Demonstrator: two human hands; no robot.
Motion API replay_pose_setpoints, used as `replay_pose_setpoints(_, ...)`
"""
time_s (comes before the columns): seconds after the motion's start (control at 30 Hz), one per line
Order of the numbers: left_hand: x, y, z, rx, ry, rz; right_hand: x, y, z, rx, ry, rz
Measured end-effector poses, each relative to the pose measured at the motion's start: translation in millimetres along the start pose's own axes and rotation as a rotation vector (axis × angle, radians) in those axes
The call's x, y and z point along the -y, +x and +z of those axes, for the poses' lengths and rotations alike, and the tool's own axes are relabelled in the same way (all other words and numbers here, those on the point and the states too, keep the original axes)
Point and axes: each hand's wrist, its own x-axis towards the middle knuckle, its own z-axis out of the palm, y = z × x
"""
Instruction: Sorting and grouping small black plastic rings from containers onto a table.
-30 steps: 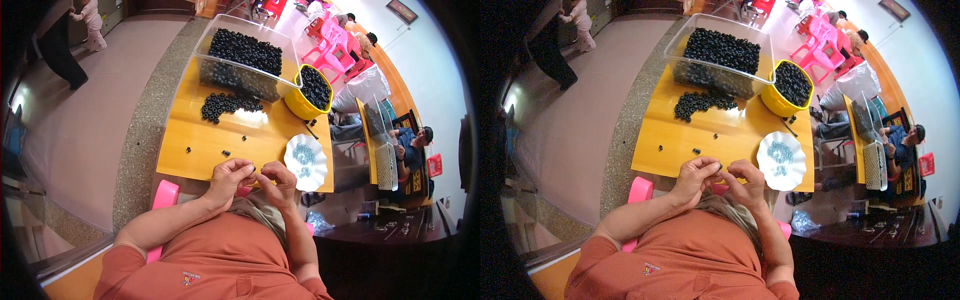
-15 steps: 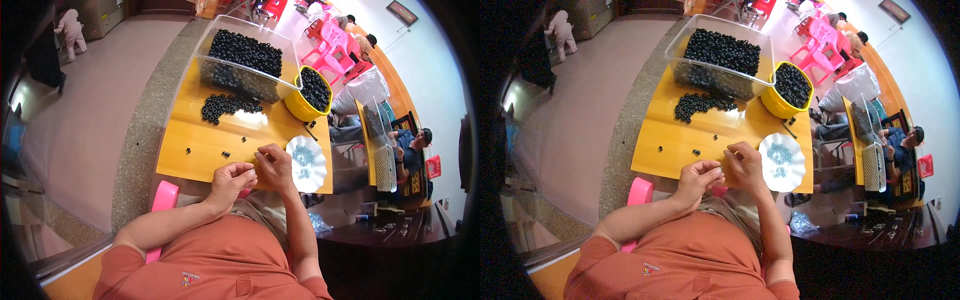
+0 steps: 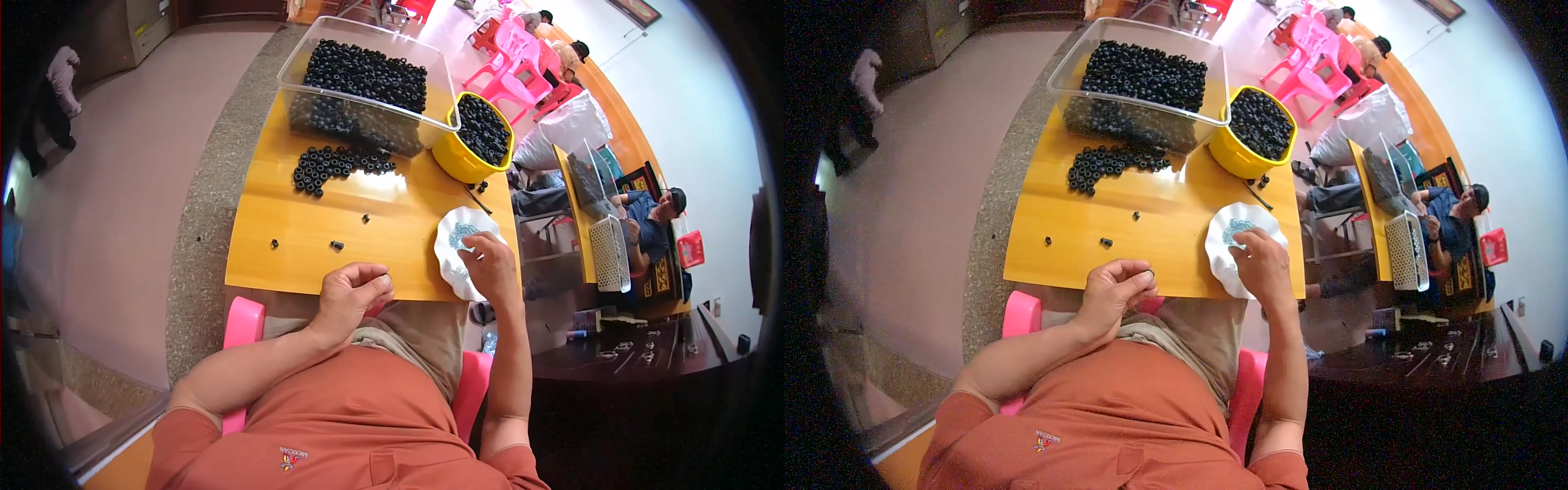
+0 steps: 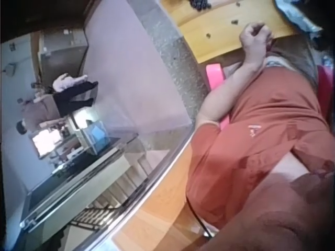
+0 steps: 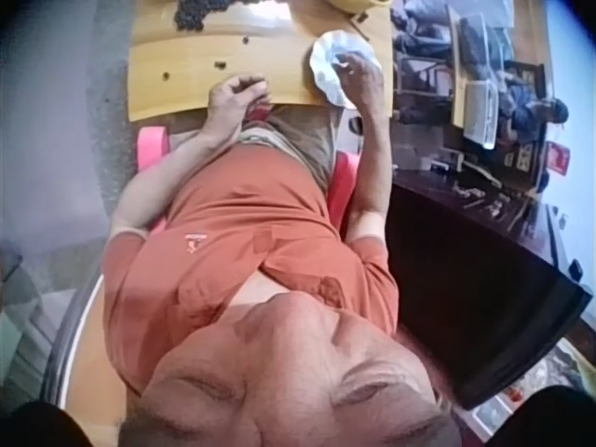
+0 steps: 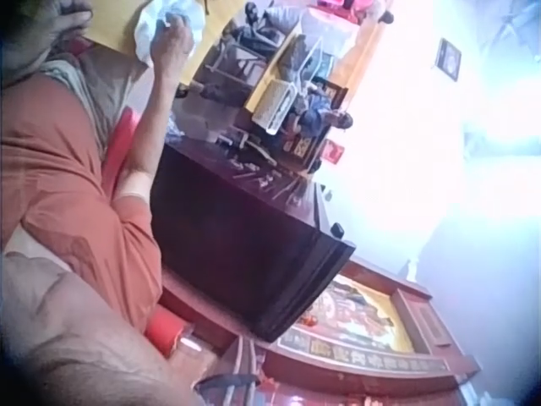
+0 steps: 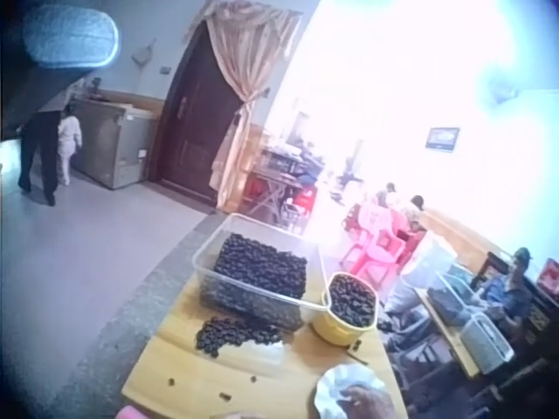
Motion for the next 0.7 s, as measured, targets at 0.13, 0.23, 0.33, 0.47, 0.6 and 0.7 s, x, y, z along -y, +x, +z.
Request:
replay_pose_setpoints(0.13, 3, 1, -1, -0.021, 0.004, -0.038, -5, 1, -7, 0.158, -0.184, 0.031)
replay_pose_setpoints(0.23, 3, 1, -2, -0.018, 0.014, -0.043, -10, 2, -1, 0.160, -0.280, -0.048)
replay_pose_setpoints(0.33, 2, 1, -2, -0.017, -0.004, -0.044, -15, 5, 6, 0.200, -0.357, -0.026)
replay_pose_setpoints(0.47, 1, 1, -2, -0.014, 0.013, -0.041, -24, 4, 11, 0.202, -0.344, -0.049)
replay_pose_setpoints(0.6, 3, 1, -3, -0.011, 0.023, -0.030, -25, 4, 15, 0.165, -0.320, -0.064)
replay_pose_setpoints(0.7, 3, 0, -3, -0.001, 0.020, -0.033, -21, 5, 14, 0.188, -0.348, -0.062)
